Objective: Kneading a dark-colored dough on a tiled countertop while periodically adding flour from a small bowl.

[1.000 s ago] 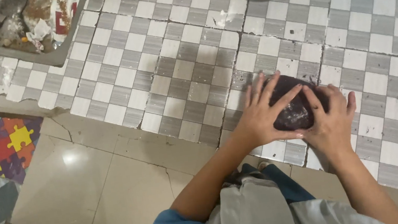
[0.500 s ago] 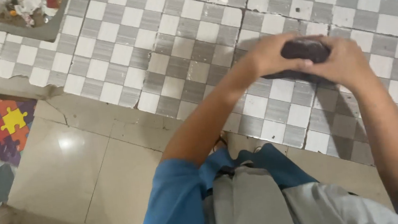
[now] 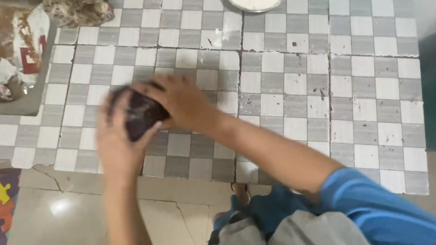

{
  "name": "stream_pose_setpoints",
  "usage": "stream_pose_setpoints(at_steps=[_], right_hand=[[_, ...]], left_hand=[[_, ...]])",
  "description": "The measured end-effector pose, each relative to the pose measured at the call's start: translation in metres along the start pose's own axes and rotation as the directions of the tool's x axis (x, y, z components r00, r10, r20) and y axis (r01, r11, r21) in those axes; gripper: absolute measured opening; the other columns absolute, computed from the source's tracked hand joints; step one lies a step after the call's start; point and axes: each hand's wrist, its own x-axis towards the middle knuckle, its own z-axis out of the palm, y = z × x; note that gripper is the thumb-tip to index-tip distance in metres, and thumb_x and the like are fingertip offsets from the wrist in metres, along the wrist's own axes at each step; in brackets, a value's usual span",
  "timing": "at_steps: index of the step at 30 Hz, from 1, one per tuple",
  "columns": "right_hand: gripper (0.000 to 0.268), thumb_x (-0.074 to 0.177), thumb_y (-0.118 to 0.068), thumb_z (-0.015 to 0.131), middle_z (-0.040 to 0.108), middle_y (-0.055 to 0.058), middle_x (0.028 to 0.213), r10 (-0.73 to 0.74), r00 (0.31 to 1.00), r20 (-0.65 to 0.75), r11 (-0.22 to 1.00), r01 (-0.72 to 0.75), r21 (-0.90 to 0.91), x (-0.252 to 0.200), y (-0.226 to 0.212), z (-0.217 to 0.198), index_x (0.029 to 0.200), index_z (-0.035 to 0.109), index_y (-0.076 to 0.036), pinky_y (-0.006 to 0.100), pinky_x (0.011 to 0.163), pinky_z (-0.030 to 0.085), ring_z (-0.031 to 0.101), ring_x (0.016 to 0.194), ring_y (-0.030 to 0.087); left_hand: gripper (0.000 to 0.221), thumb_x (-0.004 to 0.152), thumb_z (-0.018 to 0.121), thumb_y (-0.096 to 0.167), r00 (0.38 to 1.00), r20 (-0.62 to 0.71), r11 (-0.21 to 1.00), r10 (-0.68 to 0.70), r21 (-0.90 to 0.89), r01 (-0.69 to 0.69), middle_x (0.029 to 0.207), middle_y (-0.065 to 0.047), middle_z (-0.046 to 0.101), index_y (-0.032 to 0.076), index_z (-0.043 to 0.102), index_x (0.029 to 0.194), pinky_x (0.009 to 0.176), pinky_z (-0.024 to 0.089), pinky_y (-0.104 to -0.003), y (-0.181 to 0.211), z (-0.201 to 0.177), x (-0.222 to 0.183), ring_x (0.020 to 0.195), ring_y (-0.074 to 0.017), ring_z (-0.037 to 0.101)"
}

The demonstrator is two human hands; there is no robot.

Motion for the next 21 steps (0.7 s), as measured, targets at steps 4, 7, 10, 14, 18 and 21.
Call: stream_pose_setpoints(at_steps=[4, 7, 10, 14, 18, 21], right_hand=[[0.099, 0.065, -0.069, 0.072, 0.048, 0.013, 0.127, 0.061, 0.996, 0.057, 0.991, -0.054, -0.122, -0.002, 0.020, 0.054, 0.145, 0.029, -0.028, 0.052, 0.088, 0.046, 0.054, 0.111, 0.037], [0.097, 0.065, -0.073, 0.067, 0.046, 0.011, 0.126, 0.039, 0.992, 0.117, 0.997, -0.031, -0.069, -0.009, 0.020, 0.059, 0.143, 0.032, -0.028, 0.052, 0.087, 0.048, 0.053, 0.111, 0.037], [0.097, 0.069, -0.070, 0.066, 0.040, 0.012, 0.132, 0.077, 0.981, 0.176, 0.997, -0.072, -0.037, -0.006, 0.019, 0.048, 0.147, 0.023, -0.030, 0.055, 0.094, 0.041, 0.049, 0.116, 0.037], [0.123, 0.062, -0.085, 0.061, 0.006, 0.021, 0.154, 0.113, 0.987, 0.112, 0.972, -0.133, 0.192, -0.042, 0.019, 0.013, 0.152, 0.001, -0.028, 0.071, 0.103, 0.017, 0.018, 0.138, 0.046], [0.097, 0.077, -0.063, 0.064, 0.024, 0.026, 0.147, 0.210, 0.971, -0.111, 0.889, -0.142, 0.435, -0.130, 0.065, -0.001, 0.144, 0.025, -0.004, 0.060, 0.104, 0.004, 0.010, 0.137, 0.047], [0.094, 0.076, -0.039, 0.075, 0.023, 0.020, 0.149, 0.402, 0.870, -0.285, 0.859, -0.251, 0.447, -0.191, 0.075, -0.053, 0.145, 0.023, -0.003, 0.055, 0.113, 0.013, 0.015, 0.140, 0.040]], left_hand=[[0.083, 0.057, 0.087, 0.036, 0.994, -0.030, 0.994, -0.110, -0.031, 0.109, 0.140, -0.012, 0.038, 0.026, 0.050, 0.131, 0.104, 0.038, -0.044, -0.076, 0.063, -0.016, 0.124, -0.0355, 0.046], [0.081, 0.058, 0.087, 0.039, 0.996, -0.070, 0.998, -0.061, 0.003, 0.062, 0.138, -0.010, 0.038, 0.029, 0.051, 0.130, 0.103, 0.040, -0.042, -0.080, 0.066, -0.029, 0.123, -0.0320, 0.047], [0.079, 0.060, 0.087, 0.044, 0.995, -0.102, 1.000, -0.015, 0.008, 0.015, 0.136, -0.011, 0.040, 0.027, 0.053, 0.129, 0.103, 0.041, -0.043, -0.073, 0.056, -0.020, 0.122, -0.0324, 0.049], [0.090, 0.065, 0.079, 0.040, 0.988, 0.134, 0.995, 0.070, -0.074, -0.060, 0.146, -0.021, 0.029, 0.013, 0.038, 0.141, 0.108, 0.016, -0.061, -0.041, 0.009, -0.008, 0.134, -0.0487, 0.022], [0.071, 0.080, 0.063, 0.030, 0.972, 0.109, 0.977, 0.210, -0.065, -0.203, 0.146, -0.022, 0.033, 0.005, 0.038, 0.141, 0.109, 0.015, -0.059, -0.036, 0.031, 0.015, 0.138, -0.0429, 0.020], [0.064, 0.088, 0.042, 0.043, 0.988, 0.128, 0.981, 0.084, 0.165, -0.105, 0.148, -0.021, 0.029, 0.015, 0.034, 0.146, 0.104, 0.020, -0.064, -0.041, 0.064, 0.017, 0.137, -0.0426, 0.022]])
